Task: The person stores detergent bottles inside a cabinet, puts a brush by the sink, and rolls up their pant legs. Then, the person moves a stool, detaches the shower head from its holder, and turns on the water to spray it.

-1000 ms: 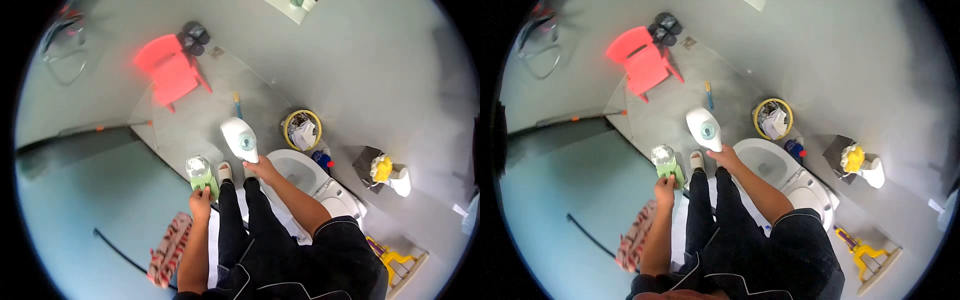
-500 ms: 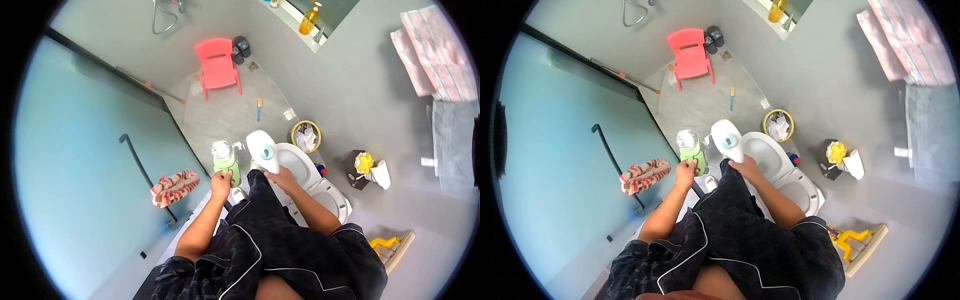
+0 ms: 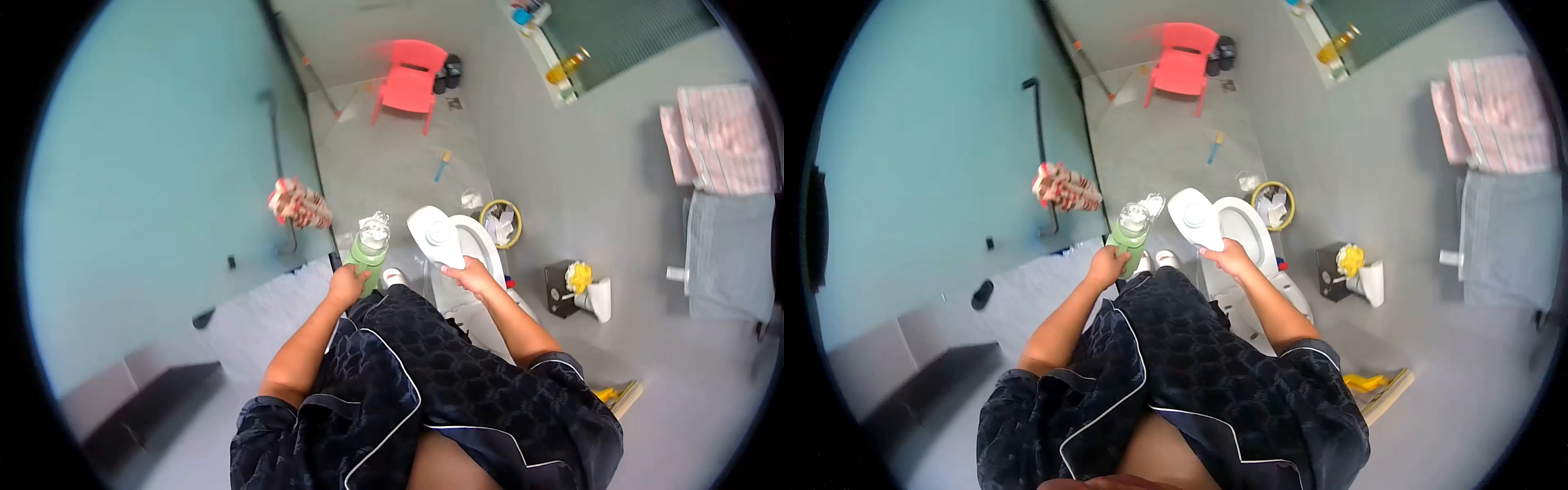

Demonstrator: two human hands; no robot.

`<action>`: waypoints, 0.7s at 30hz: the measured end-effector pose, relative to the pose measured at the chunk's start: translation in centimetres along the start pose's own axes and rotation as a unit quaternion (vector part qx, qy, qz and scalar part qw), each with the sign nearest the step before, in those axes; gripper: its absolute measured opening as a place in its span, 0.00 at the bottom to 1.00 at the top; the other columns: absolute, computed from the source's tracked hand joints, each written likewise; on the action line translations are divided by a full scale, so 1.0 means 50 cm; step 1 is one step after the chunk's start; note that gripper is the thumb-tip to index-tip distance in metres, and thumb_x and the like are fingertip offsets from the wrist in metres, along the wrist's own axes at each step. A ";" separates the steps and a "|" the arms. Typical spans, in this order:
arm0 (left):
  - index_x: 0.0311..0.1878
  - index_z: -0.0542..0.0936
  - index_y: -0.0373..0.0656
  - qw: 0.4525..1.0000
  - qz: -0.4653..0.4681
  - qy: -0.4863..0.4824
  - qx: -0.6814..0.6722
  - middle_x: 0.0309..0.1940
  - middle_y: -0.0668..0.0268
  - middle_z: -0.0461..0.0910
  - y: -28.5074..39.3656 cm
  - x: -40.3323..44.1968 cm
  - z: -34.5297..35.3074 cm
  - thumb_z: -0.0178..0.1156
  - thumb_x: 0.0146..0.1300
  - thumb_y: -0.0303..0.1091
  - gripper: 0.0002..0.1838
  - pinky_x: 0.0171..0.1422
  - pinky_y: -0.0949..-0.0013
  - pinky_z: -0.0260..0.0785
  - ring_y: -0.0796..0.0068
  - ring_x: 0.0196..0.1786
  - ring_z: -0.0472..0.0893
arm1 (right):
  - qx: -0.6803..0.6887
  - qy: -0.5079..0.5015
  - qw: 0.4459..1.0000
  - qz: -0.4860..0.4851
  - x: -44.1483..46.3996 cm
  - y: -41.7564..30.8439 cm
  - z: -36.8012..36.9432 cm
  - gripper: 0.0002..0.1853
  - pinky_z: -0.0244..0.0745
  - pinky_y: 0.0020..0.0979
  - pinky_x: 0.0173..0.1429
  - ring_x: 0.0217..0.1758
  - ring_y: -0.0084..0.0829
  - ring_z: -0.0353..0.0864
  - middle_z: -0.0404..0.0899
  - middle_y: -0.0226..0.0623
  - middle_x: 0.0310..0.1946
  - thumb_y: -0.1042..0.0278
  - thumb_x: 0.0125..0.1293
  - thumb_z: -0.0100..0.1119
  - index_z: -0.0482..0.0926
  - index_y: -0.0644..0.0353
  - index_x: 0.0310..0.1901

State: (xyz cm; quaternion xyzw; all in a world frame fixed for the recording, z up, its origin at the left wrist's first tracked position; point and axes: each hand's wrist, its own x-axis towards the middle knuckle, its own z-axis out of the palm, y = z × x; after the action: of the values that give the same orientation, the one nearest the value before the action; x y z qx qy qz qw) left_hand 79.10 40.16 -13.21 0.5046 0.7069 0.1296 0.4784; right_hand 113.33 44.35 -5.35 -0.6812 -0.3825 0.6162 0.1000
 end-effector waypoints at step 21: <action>0.35 0.80 0.34 0.957 -0.192 0.193 -0.105 0.25 0.58 0.80 -0.315 -0.551 -0.257 0.67 0.66 0.42 0.17 0.35 0.61 0.72 0.70 0.27 0.80 | -0.392 -0.279 0.865 -0.145 0.054 -0.080 0.236 0.26 0.77 0.33 0.49 0.40 0.32 0.84 0.87 0.39 0.38 0.53 0.58 0.77 0.85 0.66 0.50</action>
State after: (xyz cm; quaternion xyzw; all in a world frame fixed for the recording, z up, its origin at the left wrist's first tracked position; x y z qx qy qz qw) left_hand 60.36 13.71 -2.15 0.2721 0.8516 0.2037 0.3990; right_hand 100.80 44.91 -7.58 -0.4008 -0.6989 0.5583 -0.1981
